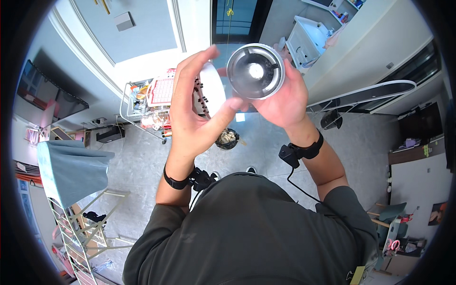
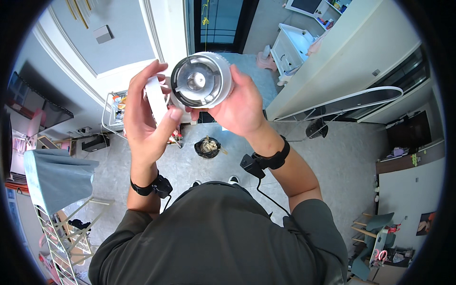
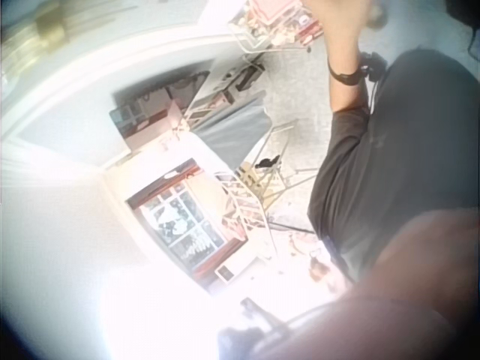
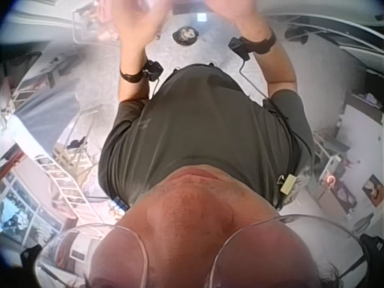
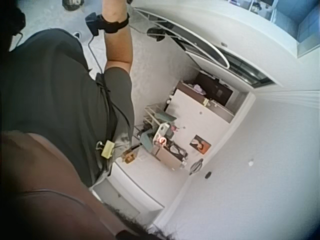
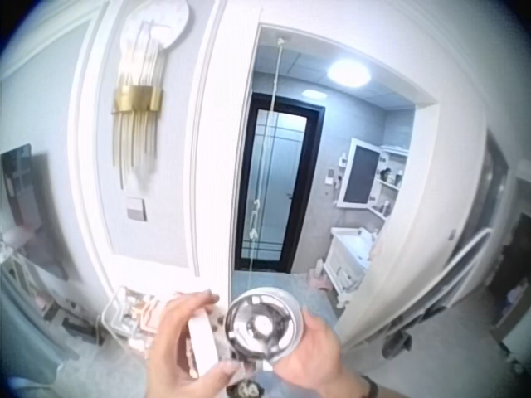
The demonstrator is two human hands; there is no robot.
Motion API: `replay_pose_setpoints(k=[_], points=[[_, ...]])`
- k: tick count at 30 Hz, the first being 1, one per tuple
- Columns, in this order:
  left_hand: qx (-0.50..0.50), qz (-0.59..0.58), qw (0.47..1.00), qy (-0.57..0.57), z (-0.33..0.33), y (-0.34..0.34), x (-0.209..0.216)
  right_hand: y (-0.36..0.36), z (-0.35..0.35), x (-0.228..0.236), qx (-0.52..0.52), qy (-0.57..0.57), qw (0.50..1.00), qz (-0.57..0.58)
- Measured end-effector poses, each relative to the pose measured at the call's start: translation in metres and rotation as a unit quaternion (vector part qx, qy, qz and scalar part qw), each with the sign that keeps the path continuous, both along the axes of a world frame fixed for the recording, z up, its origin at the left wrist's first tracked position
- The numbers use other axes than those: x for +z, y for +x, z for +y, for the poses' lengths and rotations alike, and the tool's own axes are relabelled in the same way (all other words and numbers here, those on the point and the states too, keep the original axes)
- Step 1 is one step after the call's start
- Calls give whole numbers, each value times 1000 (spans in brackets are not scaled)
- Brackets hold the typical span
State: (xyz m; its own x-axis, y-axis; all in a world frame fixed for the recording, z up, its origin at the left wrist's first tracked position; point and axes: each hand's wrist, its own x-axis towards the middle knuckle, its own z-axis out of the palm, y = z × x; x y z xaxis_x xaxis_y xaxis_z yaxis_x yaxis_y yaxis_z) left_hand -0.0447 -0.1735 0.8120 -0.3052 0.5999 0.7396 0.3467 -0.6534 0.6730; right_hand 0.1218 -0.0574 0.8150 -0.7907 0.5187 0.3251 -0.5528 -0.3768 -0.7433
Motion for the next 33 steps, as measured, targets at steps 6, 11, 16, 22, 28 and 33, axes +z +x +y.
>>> replay_pose_setpoints(k=[6, 11, 16, 22, 28, 33], points=[[-89, -191, 976, -54, 8, -7, -13, -2, 6, -2, 55, -11, 998, -16], [-105, -224, 955, -166, 8, -5, -12, -5, 10, -8, 112, -25, 993, 13], [-151, -236, 938, -205, 4, -3, -9, -10, 16, -16, 159, -70, 980, 101], [-162, -225, 948, -155, 2, -4, -6, -10, 13, -20, 109, -57, 987, 99], [-194, -303, 920, -158, 4, -15, -14, -10, 7, 6, -73, 119, 980, -144], [-99, -282, 939, -171, 14, -11, -28, -7, 2, 7, -140, 296, 922, -205]])
